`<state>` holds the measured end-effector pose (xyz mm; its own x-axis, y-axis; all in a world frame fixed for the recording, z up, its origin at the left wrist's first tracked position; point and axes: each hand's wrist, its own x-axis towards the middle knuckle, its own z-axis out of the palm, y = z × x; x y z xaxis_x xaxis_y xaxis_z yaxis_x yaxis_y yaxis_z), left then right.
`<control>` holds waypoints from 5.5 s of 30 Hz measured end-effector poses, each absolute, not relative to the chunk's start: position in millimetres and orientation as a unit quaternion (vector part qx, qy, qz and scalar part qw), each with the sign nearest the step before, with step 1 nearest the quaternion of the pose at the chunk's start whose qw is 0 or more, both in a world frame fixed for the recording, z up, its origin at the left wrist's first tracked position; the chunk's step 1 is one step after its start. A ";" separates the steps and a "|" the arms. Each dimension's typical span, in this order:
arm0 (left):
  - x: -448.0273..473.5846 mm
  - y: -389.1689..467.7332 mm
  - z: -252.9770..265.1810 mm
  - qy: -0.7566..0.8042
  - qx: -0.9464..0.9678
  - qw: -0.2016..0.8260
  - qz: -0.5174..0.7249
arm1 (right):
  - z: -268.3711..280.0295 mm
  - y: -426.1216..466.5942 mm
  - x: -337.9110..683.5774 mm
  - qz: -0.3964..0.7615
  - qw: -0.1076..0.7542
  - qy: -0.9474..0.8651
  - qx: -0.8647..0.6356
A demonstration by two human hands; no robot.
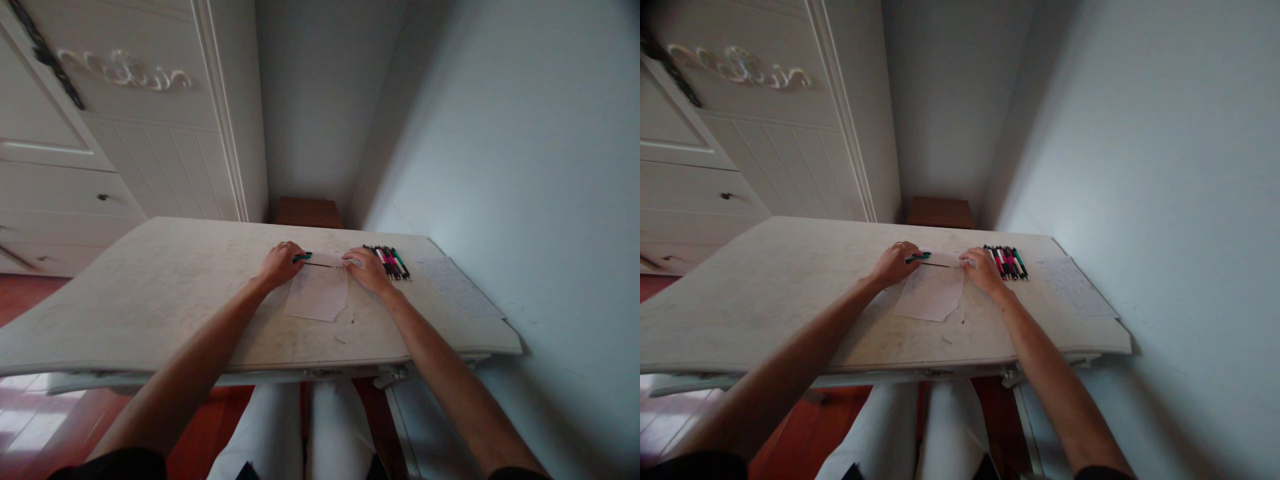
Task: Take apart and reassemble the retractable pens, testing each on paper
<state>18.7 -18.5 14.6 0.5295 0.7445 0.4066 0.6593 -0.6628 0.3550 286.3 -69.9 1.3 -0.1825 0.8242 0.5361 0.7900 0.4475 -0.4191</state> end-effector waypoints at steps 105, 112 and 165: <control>22.8 -17.6 8.8 0.359 0.861 0.126 0.338 | -6.2 -41.1 296.4 0.082 0.532 -0.611 -0.580; 33.1 -11.9 16.1 0.337 0.859 0.116 0.366 | -8.3 -39.8 298.8 0.111 0.562 -0.580 -0.579; 11.4 -39.3 28.0 0.325 0.818 0.178 0.440 | 27.6 -89.3 258.2 -0.006 0.434 -0.778 -0.455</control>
